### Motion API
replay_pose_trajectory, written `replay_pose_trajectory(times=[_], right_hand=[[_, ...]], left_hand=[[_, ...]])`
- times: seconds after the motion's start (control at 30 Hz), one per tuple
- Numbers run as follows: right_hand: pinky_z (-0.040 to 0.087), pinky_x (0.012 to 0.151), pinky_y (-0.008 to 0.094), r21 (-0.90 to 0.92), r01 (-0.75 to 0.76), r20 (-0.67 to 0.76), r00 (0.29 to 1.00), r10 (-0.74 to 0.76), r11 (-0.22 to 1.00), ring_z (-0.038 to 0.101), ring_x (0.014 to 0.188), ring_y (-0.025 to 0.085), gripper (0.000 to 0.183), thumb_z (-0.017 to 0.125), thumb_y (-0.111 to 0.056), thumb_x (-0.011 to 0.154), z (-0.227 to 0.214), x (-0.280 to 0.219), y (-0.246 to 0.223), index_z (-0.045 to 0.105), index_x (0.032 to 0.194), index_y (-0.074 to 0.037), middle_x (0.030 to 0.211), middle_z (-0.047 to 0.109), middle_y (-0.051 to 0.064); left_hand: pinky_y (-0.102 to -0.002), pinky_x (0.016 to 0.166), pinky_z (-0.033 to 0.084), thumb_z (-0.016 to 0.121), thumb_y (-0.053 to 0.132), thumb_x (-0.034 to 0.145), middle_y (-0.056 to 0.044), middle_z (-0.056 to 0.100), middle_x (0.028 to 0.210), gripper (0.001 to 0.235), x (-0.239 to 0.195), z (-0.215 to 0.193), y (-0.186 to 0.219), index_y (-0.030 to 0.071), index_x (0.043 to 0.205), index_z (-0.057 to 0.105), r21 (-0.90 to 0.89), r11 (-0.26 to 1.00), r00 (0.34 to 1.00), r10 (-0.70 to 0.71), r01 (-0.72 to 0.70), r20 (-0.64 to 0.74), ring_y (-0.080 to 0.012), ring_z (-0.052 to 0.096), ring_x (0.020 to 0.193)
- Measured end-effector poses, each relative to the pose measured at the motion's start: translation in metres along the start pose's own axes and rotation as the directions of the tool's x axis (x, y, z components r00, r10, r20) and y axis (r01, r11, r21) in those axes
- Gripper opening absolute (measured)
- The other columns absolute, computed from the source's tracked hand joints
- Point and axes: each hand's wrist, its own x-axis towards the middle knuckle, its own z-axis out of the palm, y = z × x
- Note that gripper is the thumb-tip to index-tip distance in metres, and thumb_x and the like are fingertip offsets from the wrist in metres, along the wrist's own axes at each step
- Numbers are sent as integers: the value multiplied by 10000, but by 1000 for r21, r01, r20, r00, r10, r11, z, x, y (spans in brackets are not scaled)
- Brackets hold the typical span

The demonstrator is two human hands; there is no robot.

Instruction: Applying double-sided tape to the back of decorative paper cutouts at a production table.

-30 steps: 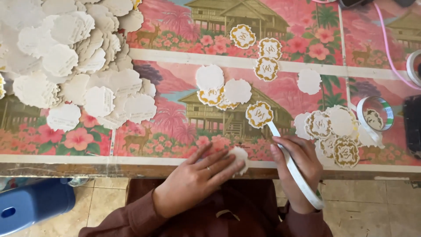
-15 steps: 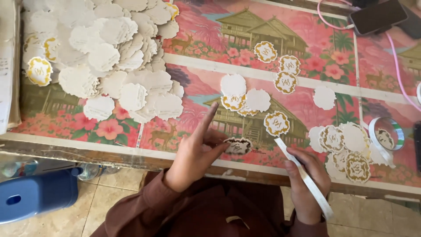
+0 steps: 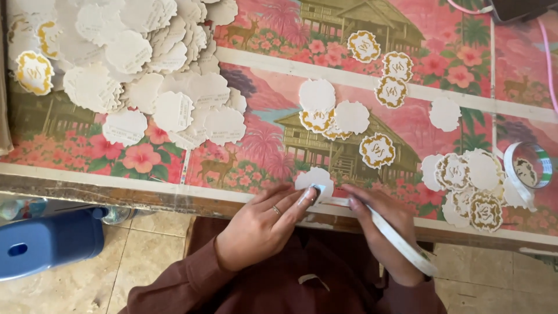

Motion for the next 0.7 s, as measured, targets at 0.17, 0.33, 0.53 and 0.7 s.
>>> replay_pose_trajectory(times=[0.17, 0.33, 0.53, 0.7], right_hand=[[495, 839, 291, -66, 123, 203, 973, -108, 990, 697, 939, 162, 257, 561, -173, 900, -2, 25, 10, 675, 1123, -114, 1042, 730, 51], [508, 837, 306, -59, 166, 312, 940, -140, 984, 693, 982, 198, 264, 562, -197, 899, 3, 42, 17, 682, 1115, -103, 1074, 718, 90], [482, 808, 374, -253, 354, 280, 918, -282, 900, 637, 793, 228, 309, 629, -229, 880, 3, 46, 19, 662, 1137, -60, 935, 701, 84], [496, 730, 336, -370, 463, 199, 886, -418, 806, 605, 772, 201, 86, 664, -72, 850, 12, 42, 30, 701, 921, -40, 860, 686, 70]], left_hand=[[-421, 973, 478, 362, 8, 969, -153, 634, 1161, 371, -6, 5, -5, -76, 1324, 434, 21, 999, 999, -45, 45, -6, -314, 624, 1039], [-442, 955, 490, 359, 1, 946, -184, 643, 1159, 336, -10, 6, -7, -60, 1256, 473, -17, 1000, 1000, 18, -18, -17, -320, 652, 1010], [-360, 892, 432, 399, 55, 956, -14, 672, 995, 392, 7, 1, 4, 3, 1337, 480, 110, 992, 997, -62, 56, 54, -186, 618, 1000], [-389, 897, 448, 407, 130, 964, -46, 643, 1138, 408, 1, 14, 16, 76, 1358, 496, 277, 958, 992, -100, 73, 84, -224, 580, 1058]])
